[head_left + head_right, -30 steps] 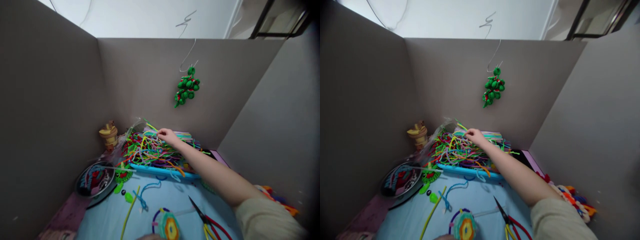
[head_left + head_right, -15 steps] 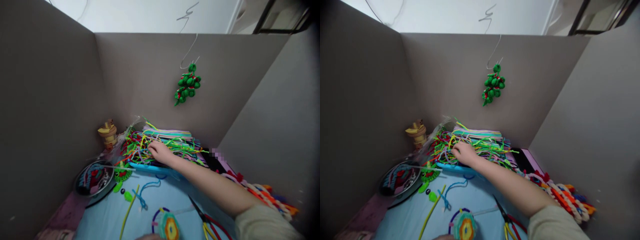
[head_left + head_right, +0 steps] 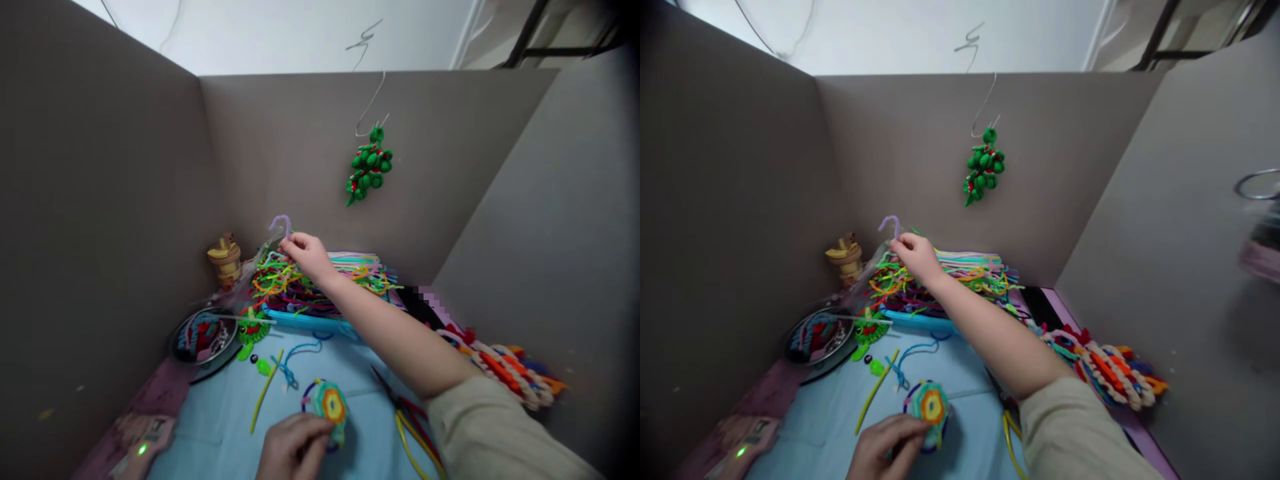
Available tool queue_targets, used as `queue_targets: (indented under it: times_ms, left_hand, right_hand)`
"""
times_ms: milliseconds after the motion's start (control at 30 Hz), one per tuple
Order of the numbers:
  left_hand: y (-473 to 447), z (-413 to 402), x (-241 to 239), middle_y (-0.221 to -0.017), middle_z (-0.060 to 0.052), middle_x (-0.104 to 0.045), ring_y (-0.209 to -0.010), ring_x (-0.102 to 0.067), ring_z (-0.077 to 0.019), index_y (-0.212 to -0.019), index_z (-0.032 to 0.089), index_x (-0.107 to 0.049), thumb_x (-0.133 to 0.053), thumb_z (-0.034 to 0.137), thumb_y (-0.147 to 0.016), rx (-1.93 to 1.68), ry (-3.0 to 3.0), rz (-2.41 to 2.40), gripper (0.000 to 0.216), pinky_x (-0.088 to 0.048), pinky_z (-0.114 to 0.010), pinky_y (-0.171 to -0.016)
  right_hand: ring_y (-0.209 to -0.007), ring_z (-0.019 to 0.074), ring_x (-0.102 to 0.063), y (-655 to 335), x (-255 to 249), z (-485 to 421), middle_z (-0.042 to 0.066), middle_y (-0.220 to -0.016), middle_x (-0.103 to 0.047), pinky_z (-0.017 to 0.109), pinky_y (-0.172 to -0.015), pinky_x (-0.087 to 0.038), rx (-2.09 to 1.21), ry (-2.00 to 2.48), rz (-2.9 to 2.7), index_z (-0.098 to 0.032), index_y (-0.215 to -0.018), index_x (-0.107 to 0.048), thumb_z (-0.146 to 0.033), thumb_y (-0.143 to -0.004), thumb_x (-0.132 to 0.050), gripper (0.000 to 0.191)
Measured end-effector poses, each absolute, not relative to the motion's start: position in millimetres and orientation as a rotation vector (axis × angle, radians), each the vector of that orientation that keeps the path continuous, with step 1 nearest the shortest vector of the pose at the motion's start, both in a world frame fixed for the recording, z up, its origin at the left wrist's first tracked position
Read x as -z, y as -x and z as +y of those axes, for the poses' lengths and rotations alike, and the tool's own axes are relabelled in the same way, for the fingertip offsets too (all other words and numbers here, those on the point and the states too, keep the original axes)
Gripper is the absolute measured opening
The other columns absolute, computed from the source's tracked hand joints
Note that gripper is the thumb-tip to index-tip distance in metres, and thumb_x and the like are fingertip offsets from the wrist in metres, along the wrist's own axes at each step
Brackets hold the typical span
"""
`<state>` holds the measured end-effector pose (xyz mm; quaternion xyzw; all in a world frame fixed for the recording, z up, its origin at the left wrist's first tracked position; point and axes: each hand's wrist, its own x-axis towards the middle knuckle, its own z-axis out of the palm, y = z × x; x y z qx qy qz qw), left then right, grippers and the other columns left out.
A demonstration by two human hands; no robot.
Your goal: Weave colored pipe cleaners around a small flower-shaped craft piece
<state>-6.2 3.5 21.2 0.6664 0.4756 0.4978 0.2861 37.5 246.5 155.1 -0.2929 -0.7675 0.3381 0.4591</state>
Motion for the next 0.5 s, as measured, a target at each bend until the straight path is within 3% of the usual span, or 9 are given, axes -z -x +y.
queue_targets:
  times_ms: [133, 300, 433, 500]
  left_hand:
    - [7, 3, -24, -0.077, -0.006, -0.07, -0.066, -0.063, -0.0146, -0.084, 0.021, -0.072, -0.056, 0.028, -0.078, -1.273, -1.707, 1.338, 0.018, -0.049, -0.02, -0.061]
    - [10, 12, -17, -0.069, -0.006, -0.068, -0.051, -0.056, -0.0126, -0.09, 0.014, -0.071, -0.062, 0.037, -0.072, -1.407, -1.24, 1.419, 0.031, -0.045, -0.022, -0.052]
    - [11, 20, -18, -0.091, -0.01, -0.067, -0.067, -0.061, -0.0145, -0.105, 0.013, -0.064, -0.068, 0.042, -0.065, -1.55, -0.909, 1.311, 0.05, -0.045, -0.022, -0.057]
    - [9, 22, -19, -0.091, -0.009, -0.066, -0.068, -0.059, -0.0128, -0.11, 0.013, -0.062, -0.071, 0.042, -0.062, -1.616, -0.881, 1.26, 0.057, -0.045, -0.023, -0.06]
  right_hand:
    - [-0.047, 0.0071, -0.044, -64, -151, 244, -0.005, -0.047, -0.048, 0.017, -0.048, -0.032, -0.731, 0.955, -2.146, -0.015, -0.057, -0.056, -0.029, -0.075, -0.05, 0.023]
    - [-0.051, 0.0079, -0.046, -101, -116, 211, -0.003, -0.056, -0.054, 0.018, -0.05, -0.034, -0.853, 0.786, -2.192, -0.013, -0.066, -0.06, -0.032, -0.078, -0.05, 0.024]
    - [-0.063, 0.0098, -0.051, -118, -82, 161, -0.001, -0.066, -0.059, 0.019, -0.059, -0.036, -0.603, 0.679, -2.365, -0.015, -0.072, -0.064, -0.024, -0.078, -0.053, 0.016]
    - [-0.071, 0.0113, -0.053, -121, -65, 138, 0.001, -0.073, -0.062, 0.02, -0.066, -0.038, -0.454, 0.623, -2.447, -0.016, -0.075, -0.065, -0.021, -0.08, -0.053, 0.014]
